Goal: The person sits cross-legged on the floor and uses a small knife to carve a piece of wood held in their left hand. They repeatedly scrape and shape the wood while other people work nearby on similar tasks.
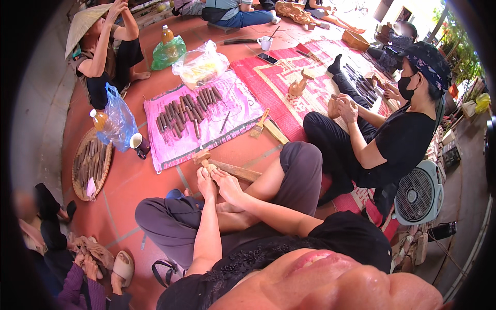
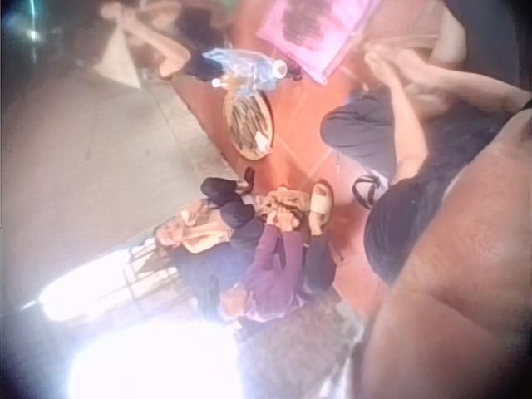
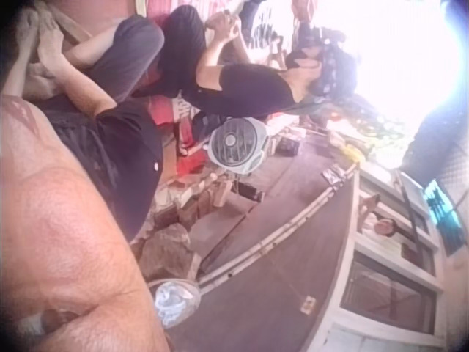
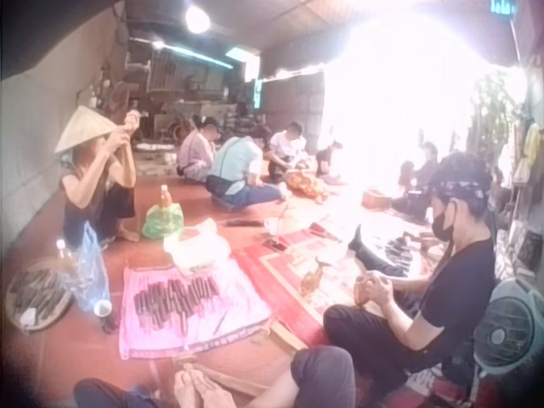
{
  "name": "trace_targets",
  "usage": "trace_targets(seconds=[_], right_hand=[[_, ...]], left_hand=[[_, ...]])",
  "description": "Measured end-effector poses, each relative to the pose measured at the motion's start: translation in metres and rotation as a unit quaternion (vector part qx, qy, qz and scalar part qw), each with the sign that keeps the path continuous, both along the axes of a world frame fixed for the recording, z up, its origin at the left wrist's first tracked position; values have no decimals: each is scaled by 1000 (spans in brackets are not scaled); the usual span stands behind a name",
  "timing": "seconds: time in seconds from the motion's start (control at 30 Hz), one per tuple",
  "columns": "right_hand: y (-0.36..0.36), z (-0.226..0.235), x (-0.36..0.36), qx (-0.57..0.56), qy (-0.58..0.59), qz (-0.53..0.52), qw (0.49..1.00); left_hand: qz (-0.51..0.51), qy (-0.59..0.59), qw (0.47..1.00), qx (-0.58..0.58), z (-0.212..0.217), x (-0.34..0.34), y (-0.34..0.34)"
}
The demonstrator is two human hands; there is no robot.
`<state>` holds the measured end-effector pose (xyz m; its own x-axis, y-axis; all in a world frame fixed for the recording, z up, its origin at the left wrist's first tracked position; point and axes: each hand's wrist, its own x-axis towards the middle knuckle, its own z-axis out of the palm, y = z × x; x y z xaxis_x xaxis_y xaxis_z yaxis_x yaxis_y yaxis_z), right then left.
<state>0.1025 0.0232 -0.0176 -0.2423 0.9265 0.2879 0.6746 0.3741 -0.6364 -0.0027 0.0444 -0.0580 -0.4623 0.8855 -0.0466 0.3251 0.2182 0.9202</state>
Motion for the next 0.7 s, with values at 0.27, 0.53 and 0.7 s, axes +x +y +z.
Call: trace_targets(seconds=[0.27,0.53,0.7], right_hand=[[40,11,-11,-87,-17,-4,996],[-2,-8,-1,2,-2,7,1000],[48,20,-6,-127,28,-24,991]], left_hand=[[-18,17,1000,15,1,-4,0],[-5,-5,1000,16,3,2,1],[-6,2,1000,15,6,-1,1]])
